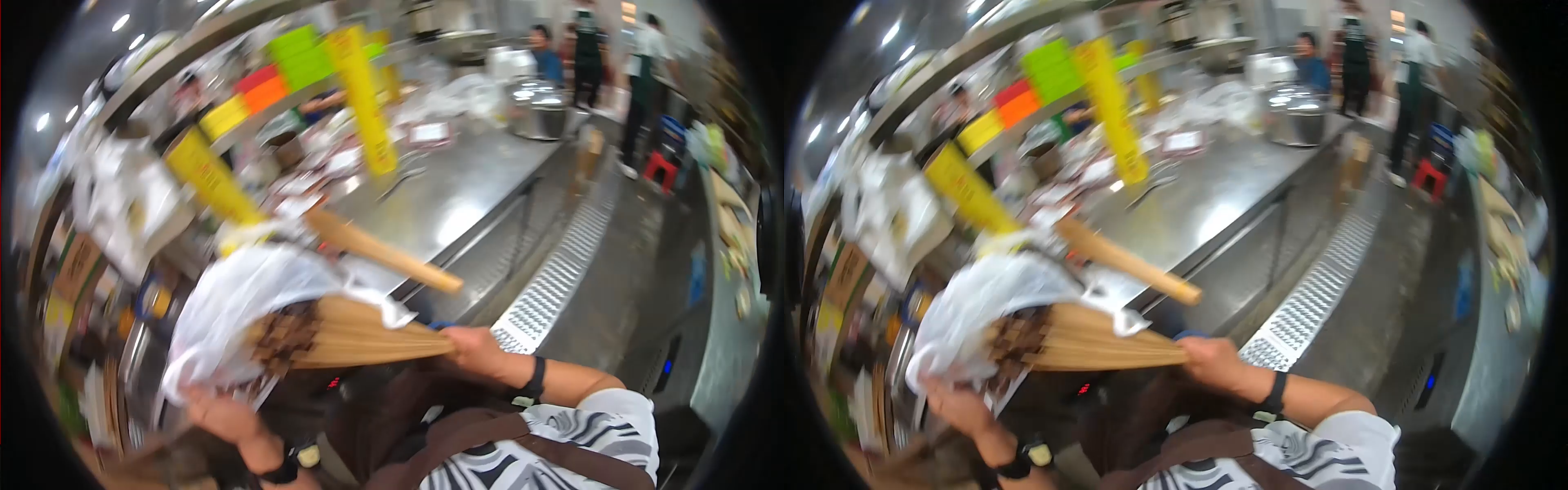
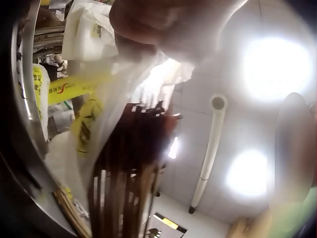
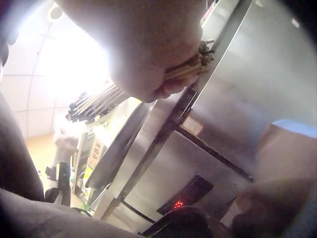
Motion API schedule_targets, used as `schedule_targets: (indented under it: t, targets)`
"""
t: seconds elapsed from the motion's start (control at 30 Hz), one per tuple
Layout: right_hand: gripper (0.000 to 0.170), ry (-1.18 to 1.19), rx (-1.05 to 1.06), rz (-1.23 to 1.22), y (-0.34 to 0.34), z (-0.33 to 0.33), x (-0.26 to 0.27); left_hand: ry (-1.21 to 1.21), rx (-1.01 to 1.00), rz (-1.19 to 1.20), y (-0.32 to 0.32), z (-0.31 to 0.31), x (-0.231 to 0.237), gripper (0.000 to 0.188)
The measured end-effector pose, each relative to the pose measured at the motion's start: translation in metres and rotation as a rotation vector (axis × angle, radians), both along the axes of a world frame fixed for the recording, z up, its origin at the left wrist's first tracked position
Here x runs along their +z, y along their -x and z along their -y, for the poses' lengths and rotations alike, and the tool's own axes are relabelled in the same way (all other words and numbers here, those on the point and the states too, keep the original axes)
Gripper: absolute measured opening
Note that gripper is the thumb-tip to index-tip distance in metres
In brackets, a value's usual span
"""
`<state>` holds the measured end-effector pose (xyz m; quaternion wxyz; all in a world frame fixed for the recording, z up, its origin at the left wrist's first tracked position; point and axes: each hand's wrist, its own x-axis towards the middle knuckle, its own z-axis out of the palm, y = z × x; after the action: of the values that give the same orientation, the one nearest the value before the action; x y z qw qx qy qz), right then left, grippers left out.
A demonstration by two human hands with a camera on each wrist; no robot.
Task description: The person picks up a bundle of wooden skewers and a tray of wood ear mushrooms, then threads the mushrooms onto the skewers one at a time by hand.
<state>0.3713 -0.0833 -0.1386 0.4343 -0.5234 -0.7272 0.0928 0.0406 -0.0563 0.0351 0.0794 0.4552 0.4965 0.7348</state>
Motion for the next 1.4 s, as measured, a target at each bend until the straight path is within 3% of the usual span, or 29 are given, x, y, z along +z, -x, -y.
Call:
schedule_targets:
  t: [0.07, 0.17, 0.33, 0.4, 0.47, 0.53, 0.6, 0.8, 0.87, 0.93, 1.0, 1.03, 1.07, 1.13, 1.23, 1.27, 1.33, 1.4]
  targets:
    - [0.027, 0.000, -0.030, -0.014, 0.005, -0.005, 0.001, -0.204, 0.042, -0.307, -0.022, 0.005, 0.017, 0.041]
    - [0.024, 0.091, -0.104, -0.046, 0.015, -0.001, 0.021, -0.317, -0.064, -0.377, -0.039, 0.018, 0.012, 0.037]
    - [0.022, 0.111, -0.184, -0.024, 0.011, 0.002, 0.021, -0.207, -0.273, -0.730, -0.049, 0.042, -0.030, 0.035]
    - [0.024, 0.054, -0.205, 0.006, 0.011, 0.001, 0.021, -0.263, -0.293, -0.749, -0.048, 0.037, -0.036, 0.035]
    - [0.024, 0.038, -0.198, 0.023, 0.009, -0.001, 0.017, -0.198, -0.490, 0.114, -0.046, 0.035, -0.031, 0.046]
    - [0.025, 0.018, -0.176, 0.052, 0.008, -0.002, 0.016, -0.153, -0.472, 0.495, -0.027, 0.023, -0.004, 0.056]
    - [0.027, -0.015, -0.152, 0.087, 0.009, 0.001, 0.016, -0.153, -0.562, 0.658, -0.008, 0.016, 0.022, 0.058]
    - [0.028, -0.062, -0.136, 0.202, 0.005, -0.002, 0.004, -0.221, -0.812, 0.708, 0.007, 0.010, 0.026, 0.057]
    - [0.028, -0.078, -0.138, 0.209, 0.004, -0.004, 0.004, -0.275, -0.699, 0.422, -0.006, 0.015, 0.022, 0.058]
    - [0.029, -0.071, -0.129, 0.181, 0.007, -0.006, 0.006, -0.291, -0.763, 0.233, -0.008, 0.019, 0.008, 0.063]
    - [0.029, -0.034, -0.138, 0.161, 0.009, -0.005, 0.011, -0.171, -0.692, -0.020, -0.007, 0.026, 0.003, 0.066]
    - [0.028, 0.003, -0.143, 0.139, 0.010, -0.004, 0.014, -0.056, -0.563, -0.181, -0.009, 0.035, 0.005, 0.068]
    - [0.028, 0.001, -0.153, 0.132, 0.011, -0.004, 0.017, -0.029, -0.329, -0.513, -0.012, 0.038, 0.011, 0.053]
    - [0.025, 0.044, -0.177, 0.032, 0.014, -0.003, 0.020, -0.243, -0.419, -0.645, -0.013, 0.032, -0.002, 0.044]
    - [0.021, 0.128, -0.220, -0.036, 0.016, -0.002, 0.024, -0.058, -0.575, -0.595, -0.032, 0.035, -0.034, 0.029]
    - [0.021, 0.128, -0.247, -0.045, 0.019, -0.003, 0.029, -0.118, -0.686, -0.526, -0.044, 0.033, -0.045, 0.025]
    - [0.020, 0.133, -0.232, -0.103, 0.025, -0.003, 0.041, -0.052, -0.733, -0.758, -0.060, 0.036, -0.036, 0.021]
    - [0.024, 0.100, -0.261, -0.125, 0.021, -0.007, 0.046, -0.003, -0.794, -0.777, -0.071, 0.035, -0.040, 0.024]
